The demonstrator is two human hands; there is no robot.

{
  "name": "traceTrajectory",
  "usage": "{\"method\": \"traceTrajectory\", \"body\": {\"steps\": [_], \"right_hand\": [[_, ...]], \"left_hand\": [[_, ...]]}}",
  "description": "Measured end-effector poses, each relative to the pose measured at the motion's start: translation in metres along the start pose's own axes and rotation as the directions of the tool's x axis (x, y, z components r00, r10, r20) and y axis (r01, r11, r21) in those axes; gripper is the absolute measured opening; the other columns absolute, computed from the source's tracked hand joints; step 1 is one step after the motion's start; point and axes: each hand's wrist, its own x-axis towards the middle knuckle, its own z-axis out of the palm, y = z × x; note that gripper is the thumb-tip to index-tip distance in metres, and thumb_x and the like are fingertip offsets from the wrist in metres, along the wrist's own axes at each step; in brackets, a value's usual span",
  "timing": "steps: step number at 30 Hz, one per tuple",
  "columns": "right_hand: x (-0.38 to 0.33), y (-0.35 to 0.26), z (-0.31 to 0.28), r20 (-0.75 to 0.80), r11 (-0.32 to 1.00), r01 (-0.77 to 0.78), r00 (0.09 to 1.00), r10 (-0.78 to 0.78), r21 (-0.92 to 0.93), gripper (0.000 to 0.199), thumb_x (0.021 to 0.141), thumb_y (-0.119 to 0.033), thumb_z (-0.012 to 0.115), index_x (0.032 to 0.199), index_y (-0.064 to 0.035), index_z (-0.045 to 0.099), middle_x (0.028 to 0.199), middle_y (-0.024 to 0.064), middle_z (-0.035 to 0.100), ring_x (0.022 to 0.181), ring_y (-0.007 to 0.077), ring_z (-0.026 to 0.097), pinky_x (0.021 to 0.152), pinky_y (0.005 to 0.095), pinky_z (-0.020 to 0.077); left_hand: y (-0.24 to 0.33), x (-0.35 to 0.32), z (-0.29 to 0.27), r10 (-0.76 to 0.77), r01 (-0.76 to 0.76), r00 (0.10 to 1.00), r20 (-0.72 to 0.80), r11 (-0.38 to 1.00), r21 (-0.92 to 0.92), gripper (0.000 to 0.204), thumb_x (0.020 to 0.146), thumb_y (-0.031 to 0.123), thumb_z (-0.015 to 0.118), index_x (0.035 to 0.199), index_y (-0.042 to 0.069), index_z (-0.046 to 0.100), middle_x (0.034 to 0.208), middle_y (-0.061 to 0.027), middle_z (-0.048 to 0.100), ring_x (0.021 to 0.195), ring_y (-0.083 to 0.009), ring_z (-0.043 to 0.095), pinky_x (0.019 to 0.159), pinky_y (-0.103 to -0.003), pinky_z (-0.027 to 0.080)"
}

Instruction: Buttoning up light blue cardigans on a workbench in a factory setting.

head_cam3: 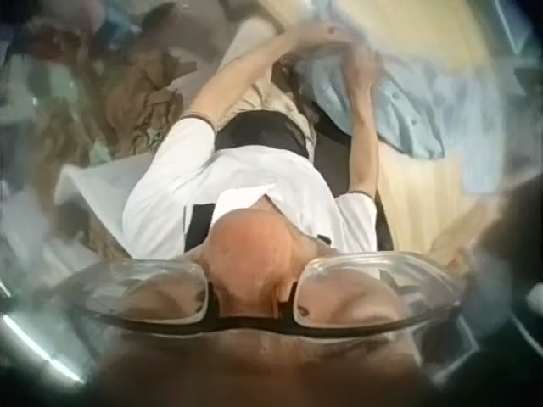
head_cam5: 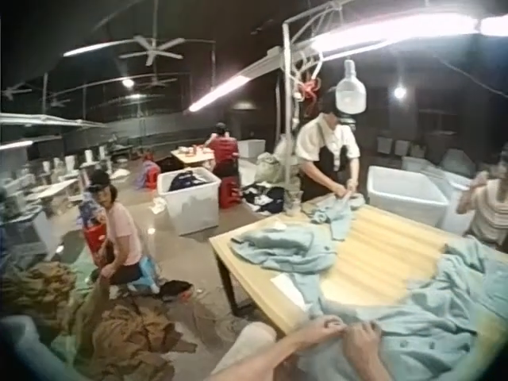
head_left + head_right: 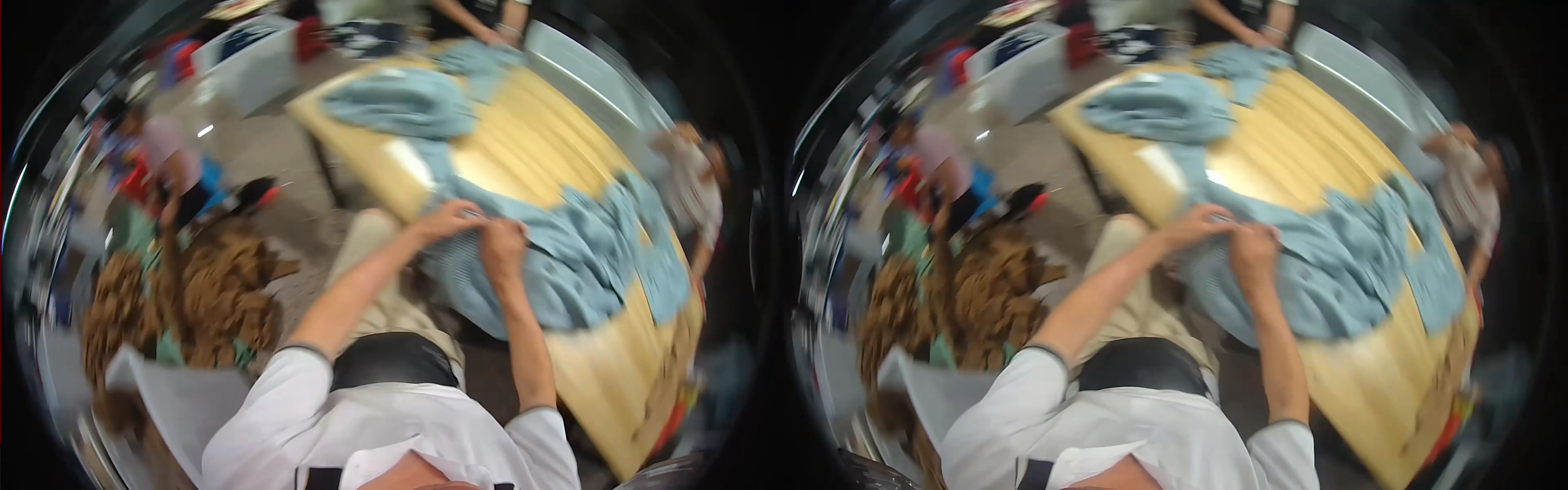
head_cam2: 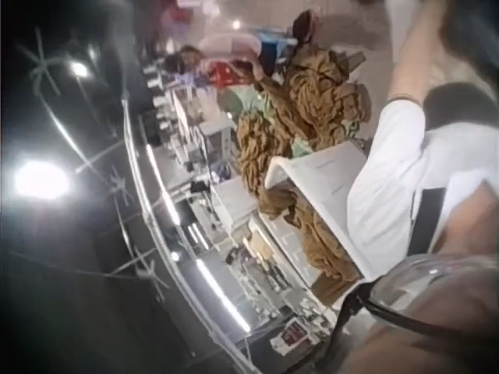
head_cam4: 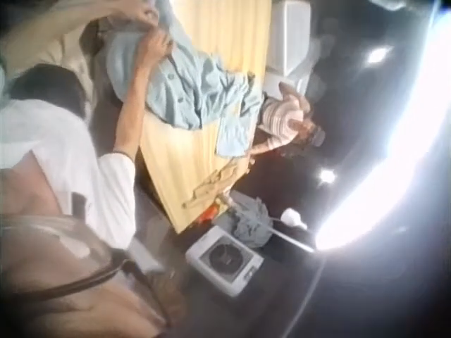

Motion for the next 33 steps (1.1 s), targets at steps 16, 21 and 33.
{"method": "traceTrajectory", "body": {"steps": [16, 21, 33], "right_hand": [[-0.004, 0.001, -0.016, 0.190, 0.755, -0.268, 0.963, 0.191, 0.599, 0.019, 0.077, -0.013, 0.084, 0.085, -0.0119, 0.067, 0.085, 0.0069, 0.067, 0.087, 0.0310, 0.067, 0.083, 0.0422, 0.0492], [0.000, 0.003, -0.015, 0.231, 0.720, -0.340, 0.940, 0.251, 0.605, 0.019, 0.078, -0.012, 0.084, 0.084, -0.0101, 0.066, 0.083, 0.0075, 0.066, 0.086, 0.0307, 0.067, 0.085, 0.0418, 0.0489], [0.011, -0.013, -0.019, 0.292, 0.596, -0.497, 0.863, 0.412, 0.631, 0.030, 0.080, -0.005, 0.080, 0.105, -0.0083, 0.063, 0.092, 0.0096, 0.070, 0.089, 0.0303, 0.068, 0.086, 0.0411, 0.0500]], "left_hand": [[0.025, -0.025, -0.011, -0.071, 0.077, 0.993, 0.096, 0.996, -0.052, 0.014, 0.091, 0.001, 0.079, 0.103, -0.001, 0.074, 0.103, -0.0046, 0.074, 0.097, -0.0111, 0.066, 0.087, -0.027, 0.052], [0.013, -0.023, -0.005, -0.021, 0.027, 0.999, 0.049, 0.993, -0.116, 0.011, 0.092, -0.003, 0.077, 0.100, -0.002, 0.070, 0.102, -0.0040, 0.071, 0.096, -0.0112, 0.064, 0.087, -0.026, 0.051], [0.030, -0.036, 0.019, 0.408, -0.283, 0.905, -0.123, 0.790, 0.543, 0.015, 0.098, -0.001, 0.067, 0.108, -0.001, 0.057, 0.105, -0.0183, 0.065, 0.096, -0.0363, 0.064, 0.090, -0.044, 0.051]]}}
